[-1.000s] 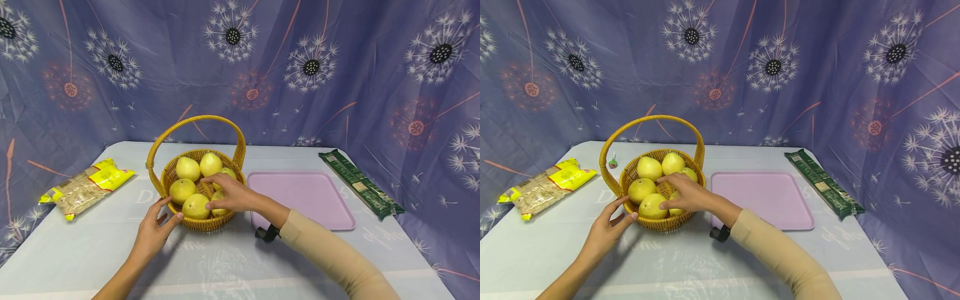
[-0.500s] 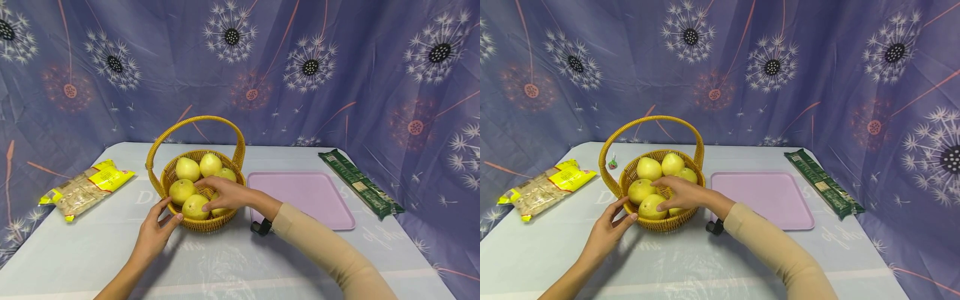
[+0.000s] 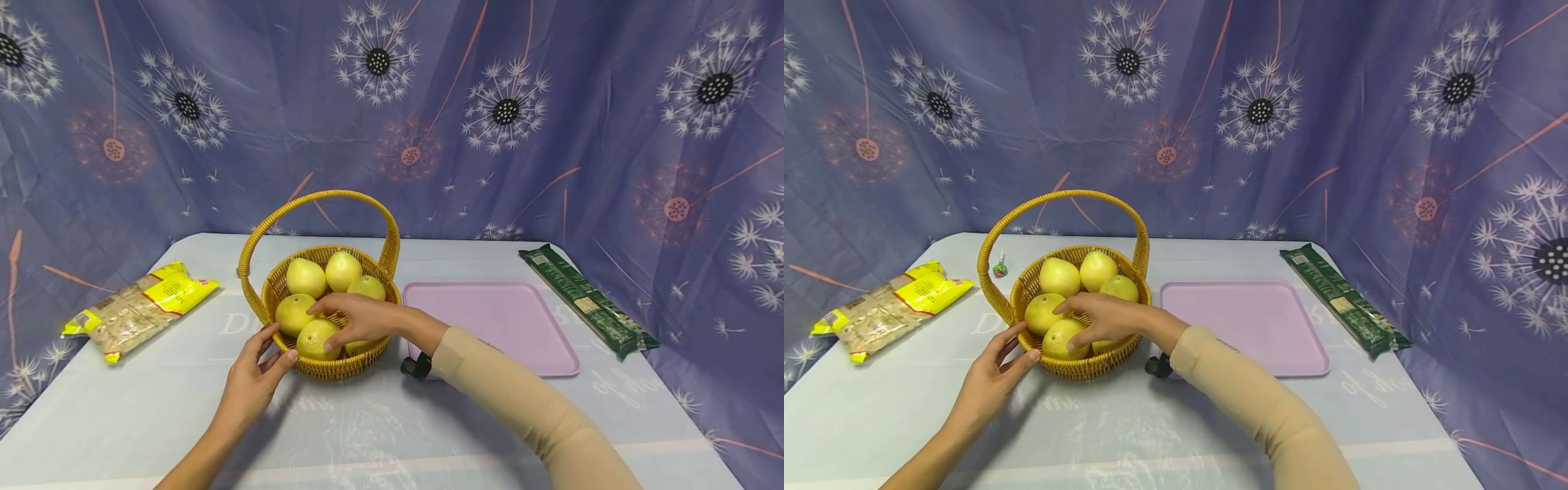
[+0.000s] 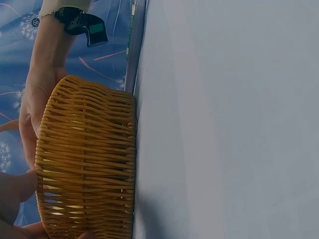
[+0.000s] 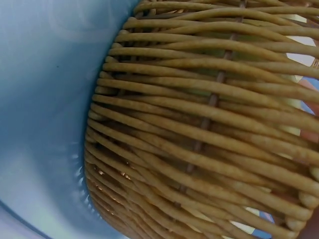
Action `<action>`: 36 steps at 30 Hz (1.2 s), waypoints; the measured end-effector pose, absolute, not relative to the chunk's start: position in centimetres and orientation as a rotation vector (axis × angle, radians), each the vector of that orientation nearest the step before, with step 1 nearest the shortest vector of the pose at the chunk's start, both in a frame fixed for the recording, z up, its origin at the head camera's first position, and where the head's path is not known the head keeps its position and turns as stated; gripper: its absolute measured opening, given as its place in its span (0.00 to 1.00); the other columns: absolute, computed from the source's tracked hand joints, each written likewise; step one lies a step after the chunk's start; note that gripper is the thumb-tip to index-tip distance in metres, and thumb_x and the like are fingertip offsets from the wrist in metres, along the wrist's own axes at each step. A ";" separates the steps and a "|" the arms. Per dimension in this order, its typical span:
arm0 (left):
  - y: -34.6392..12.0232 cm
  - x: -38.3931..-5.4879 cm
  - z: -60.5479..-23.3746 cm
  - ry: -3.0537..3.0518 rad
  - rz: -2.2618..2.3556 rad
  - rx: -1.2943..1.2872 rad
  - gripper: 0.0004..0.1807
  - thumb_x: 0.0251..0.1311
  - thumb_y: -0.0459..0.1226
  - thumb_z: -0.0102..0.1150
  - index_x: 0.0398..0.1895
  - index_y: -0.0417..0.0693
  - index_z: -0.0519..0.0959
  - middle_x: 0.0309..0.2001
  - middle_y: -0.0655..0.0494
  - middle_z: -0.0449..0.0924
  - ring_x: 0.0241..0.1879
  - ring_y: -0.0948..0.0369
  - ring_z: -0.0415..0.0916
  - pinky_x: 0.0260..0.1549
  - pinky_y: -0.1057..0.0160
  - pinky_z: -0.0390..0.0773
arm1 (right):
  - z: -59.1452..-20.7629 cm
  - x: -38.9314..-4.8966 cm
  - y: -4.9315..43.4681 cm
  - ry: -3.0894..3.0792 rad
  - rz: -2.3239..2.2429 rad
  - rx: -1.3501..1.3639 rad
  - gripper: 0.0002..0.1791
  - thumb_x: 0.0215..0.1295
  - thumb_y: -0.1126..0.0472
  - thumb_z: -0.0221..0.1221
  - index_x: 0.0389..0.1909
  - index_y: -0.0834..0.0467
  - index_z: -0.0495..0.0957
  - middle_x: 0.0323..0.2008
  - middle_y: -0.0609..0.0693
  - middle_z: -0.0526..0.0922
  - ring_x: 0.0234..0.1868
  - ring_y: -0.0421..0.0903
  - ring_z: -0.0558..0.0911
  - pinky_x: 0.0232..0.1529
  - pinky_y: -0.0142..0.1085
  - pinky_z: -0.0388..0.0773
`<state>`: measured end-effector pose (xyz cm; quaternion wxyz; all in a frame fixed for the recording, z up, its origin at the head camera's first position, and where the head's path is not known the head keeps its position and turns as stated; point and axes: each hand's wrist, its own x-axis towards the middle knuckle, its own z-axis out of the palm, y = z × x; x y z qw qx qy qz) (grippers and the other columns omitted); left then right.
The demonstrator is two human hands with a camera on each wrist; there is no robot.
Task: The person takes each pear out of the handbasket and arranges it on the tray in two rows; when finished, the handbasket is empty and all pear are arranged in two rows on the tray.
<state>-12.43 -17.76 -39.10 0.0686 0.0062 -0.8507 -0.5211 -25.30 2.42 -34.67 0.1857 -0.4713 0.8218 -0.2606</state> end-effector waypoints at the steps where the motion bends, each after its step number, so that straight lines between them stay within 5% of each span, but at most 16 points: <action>1: -17.8 -12.4 -39.1 -2.557 -1.580 0.020 0.35 0.64 0.47 0.56 0.70 0.46 0.57 0.72 0.39 0.52 0.65 0.42 0.65 0.54 0.59 0.78 | -34.7 -25.3 2.4 2.313 -0.722 -1.323 0.37 0.57 0.50 0.66 0.67 0.50 0.64 0.64 0.44 0.69 0.64 0.44 0.70 0.64 0.37 0.72; 21: -17.7 -12.4 -39.3 -2.510 -1.698 0.022 0.35 0.64 0.45 0.56 0.71 0.47 0.56 0.73 0.41 0.50 0.66 0.43 0.62 0.53 0.65 0.79 | -34.5 -24.8 1.8 2.403 -0.479 -1.391 0.37 0.54 0.48 0.67 0.66 0.44 0.65 0.64 0.46 0.66 0.62 0.39 0.69 0.63 0.31 0.69; 36: -17.7 -12.4 -39.2 -2.539 -1.622 0.034 0.35 0.64 0.46 0.56 0.71 0.48 0.57 0.73 0.44 0.52 0.70 0.46 0.57 0.57 0.60 0.77 | -35.2 -24.7 1.5 2.460 -0.404 -1.437 0.38 0.55 0.50 0.66 0.67 0.44 0.63 0.62 0.47 0.67 0.58 0.38 0.71 0.59 0.30 0.72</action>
